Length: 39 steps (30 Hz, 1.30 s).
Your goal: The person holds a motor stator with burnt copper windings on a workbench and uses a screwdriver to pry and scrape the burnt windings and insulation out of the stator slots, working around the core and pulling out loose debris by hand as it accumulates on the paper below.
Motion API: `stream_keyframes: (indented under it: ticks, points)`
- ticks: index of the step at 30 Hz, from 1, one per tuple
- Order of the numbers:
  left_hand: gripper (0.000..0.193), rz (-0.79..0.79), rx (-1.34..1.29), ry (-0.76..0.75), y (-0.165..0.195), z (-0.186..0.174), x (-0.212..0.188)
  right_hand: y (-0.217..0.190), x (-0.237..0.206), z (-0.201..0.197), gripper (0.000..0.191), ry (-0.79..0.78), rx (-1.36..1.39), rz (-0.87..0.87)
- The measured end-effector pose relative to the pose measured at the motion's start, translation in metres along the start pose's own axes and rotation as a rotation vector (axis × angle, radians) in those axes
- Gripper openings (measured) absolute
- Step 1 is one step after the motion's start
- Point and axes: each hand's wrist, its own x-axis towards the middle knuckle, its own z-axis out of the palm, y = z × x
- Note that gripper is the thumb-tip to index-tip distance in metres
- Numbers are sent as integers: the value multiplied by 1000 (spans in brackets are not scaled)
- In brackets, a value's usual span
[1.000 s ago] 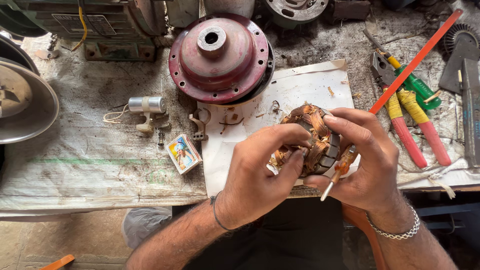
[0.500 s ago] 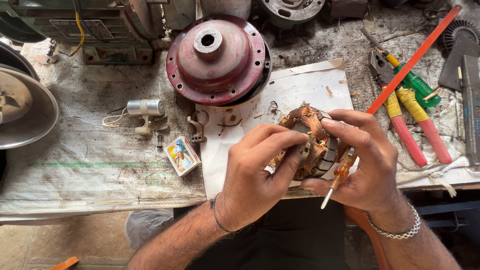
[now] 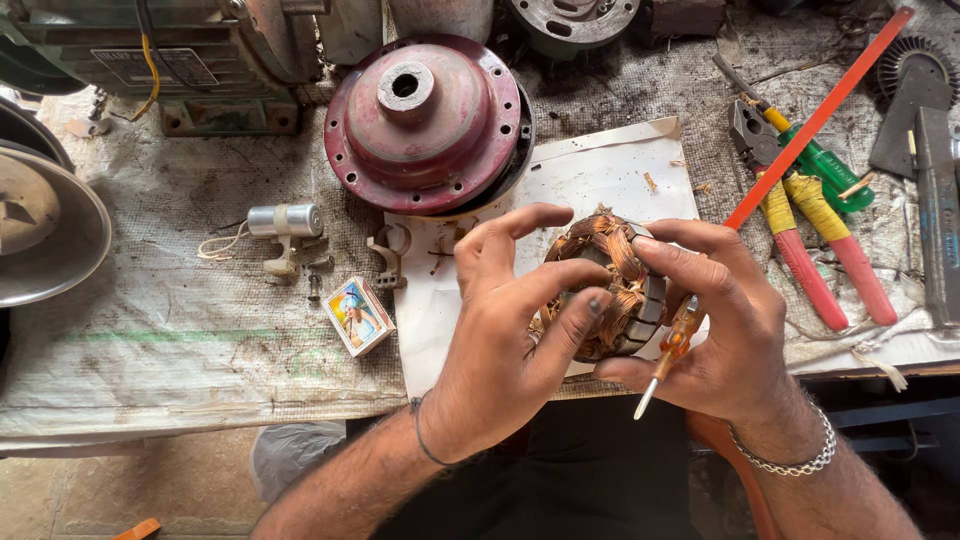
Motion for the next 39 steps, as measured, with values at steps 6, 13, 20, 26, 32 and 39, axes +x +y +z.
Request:
stream_keyframes:
  ticks: [6, 13, 20, 26, 32, 39]
  points:
    - [13, -38, -117, -29, -5, 0, 0, -3, 1, -1, 86, 15, -59, -55]
    - [15, -1, -135, -74, -4, 4, -3, -10, 5, 3, 85, 59, -50, -122]
    - [23, 44, -114, -121, -8, 13, -6, -11, 3, 3, 81, 34, -40, -115]
    - [16, 13, -126, -125, -6, 8, -2, -9, 3, 4, 85, 46, -62, -123]
    - [9, -51, -212, -148, -7, -6, 5, -6, 4, 2, 86, 48, -45, -132]
    - [7, -74, -275, -189, -9, -5, 6, -4, 2, 0, 85, 36, -29, -134]
